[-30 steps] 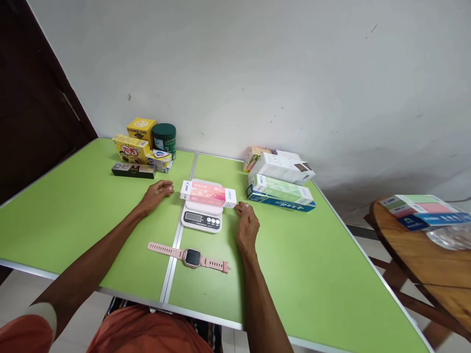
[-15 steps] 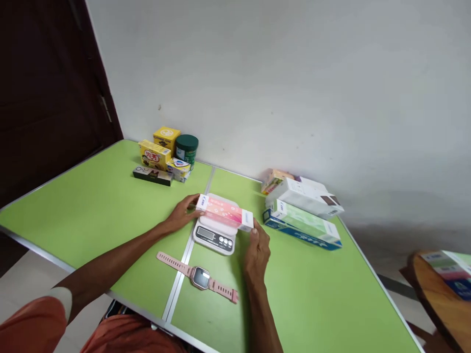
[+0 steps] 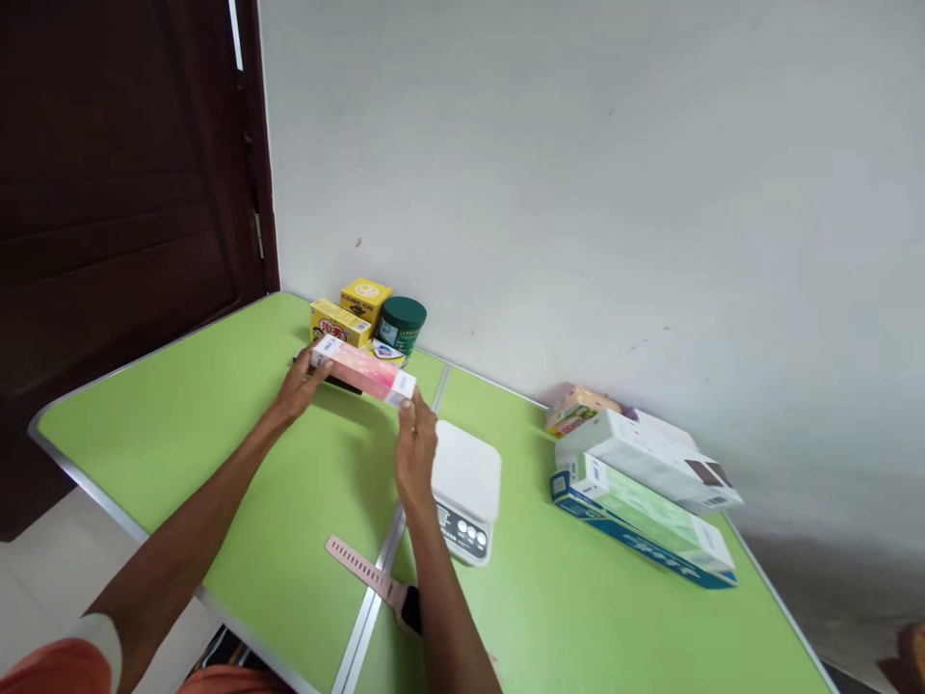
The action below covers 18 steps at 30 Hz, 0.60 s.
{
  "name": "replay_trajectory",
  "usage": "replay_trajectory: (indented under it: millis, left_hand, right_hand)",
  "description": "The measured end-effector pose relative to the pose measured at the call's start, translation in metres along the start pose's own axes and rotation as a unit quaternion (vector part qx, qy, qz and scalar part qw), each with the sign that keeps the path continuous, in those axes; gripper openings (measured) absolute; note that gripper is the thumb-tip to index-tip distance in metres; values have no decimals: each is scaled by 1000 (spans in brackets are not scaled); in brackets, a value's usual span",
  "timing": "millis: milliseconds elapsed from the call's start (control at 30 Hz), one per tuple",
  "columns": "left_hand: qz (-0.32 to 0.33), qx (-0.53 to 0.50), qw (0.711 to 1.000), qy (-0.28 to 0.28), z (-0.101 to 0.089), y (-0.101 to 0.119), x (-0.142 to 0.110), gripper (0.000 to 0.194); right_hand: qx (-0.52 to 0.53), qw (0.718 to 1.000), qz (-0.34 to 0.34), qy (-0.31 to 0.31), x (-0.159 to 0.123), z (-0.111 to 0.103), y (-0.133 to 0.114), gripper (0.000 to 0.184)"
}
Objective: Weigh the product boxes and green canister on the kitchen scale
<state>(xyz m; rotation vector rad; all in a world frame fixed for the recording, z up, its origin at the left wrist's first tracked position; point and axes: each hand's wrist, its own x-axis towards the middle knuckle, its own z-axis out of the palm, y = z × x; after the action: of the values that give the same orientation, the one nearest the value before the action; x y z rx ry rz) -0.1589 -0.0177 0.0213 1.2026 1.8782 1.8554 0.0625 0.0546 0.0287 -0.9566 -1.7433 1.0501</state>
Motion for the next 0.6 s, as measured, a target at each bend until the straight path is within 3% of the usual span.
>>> replay_trajectory:
  millis: [133, 233, 367, 600]
  left_hand:
    - [-48, 76, 994, 62, -31, -27, 12, 61]
    - [-74, 111, 989, 67, -39, -44, 17, 55]
    - [-83, 101, 989, 70, -38, -56, 24, 55]
    - [-79, 120, 985, 93, -38, -59, 27, 58]
  right_hand:
    - [18, 997, -21, -72, 14, 54, 2, 80]
    - [18, 996, -20, -89, 22, 75, 9, 83]
    - [13, 994, -16, -104, 33, 87, 17, 97]
    - [3, 994, -18, -106, 30, 90, 8, 98]
